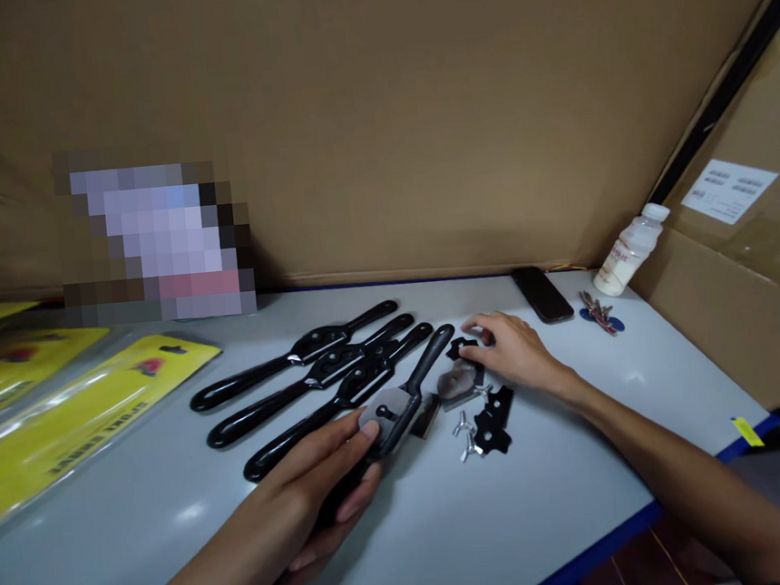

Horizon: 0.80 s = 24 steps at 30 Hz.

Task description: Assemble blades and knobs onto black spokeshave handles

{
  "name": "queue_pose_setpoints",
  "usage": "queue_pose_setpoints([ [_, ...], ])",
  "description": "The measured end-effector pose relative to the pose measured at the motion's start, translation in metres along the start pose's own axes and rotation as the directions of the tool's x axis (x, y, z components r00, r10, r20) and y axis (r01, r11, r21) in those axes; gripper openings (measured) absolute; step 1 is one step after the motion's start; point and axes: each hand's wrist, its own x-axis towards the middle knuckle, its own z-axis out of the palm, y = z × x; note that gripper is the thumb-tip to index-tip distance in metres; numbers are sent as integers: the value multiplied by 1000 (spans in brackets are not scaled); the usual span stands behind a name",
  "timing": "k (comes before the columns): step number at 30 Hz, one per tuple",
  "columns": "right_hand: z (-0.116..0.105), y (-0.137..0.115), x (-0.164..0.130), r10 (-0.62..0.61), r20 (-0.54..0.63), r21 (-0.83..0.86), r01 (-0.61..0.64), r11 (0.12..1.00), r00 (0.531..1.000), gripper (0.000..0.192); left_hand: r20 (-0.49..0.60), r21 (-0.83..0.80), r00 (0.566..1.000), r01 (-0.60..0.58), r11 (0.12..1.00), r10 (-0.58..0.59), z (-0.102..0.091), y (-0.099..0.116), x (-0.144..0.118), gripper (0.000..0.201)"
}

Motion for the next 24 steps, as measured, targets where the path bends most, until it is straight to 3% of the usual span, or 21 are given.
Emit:
queue_pose_setpoints([
  [3,2,-1,4,-26,28,16,25,1000,999,26,11,15,1000,12,1000,-12,-1,0,1,31],
  [8,-3,5,13,12,64,264,-29,964,998,12,43,48,999,8,999,-10,-4,-6,9,32],
  [12,-28,-2,4,66,-177,439,18,898,982,18,97,51,995,14,999,-19,-9,-10,14,32],
  [14,-39,-16,-7,48,-241,426,61,903,969,20,136,58,990,18,998,-26,-11,-10,14,34],
  [17,-41,-45,-28,-95,-111,391,131,911,989,15,174,66,984,14,998,-26,-13,-9,14,35],
  [20,-26,-70,-44,-225,7,378,205,903,974,14,161,74,986,24,997,-36,-12,-7,13,32],
  [24,-4,-81,-49,-301,19,369,273,889,954,12,138,79,988,53,995,-64,-9,-3,12,28],
])
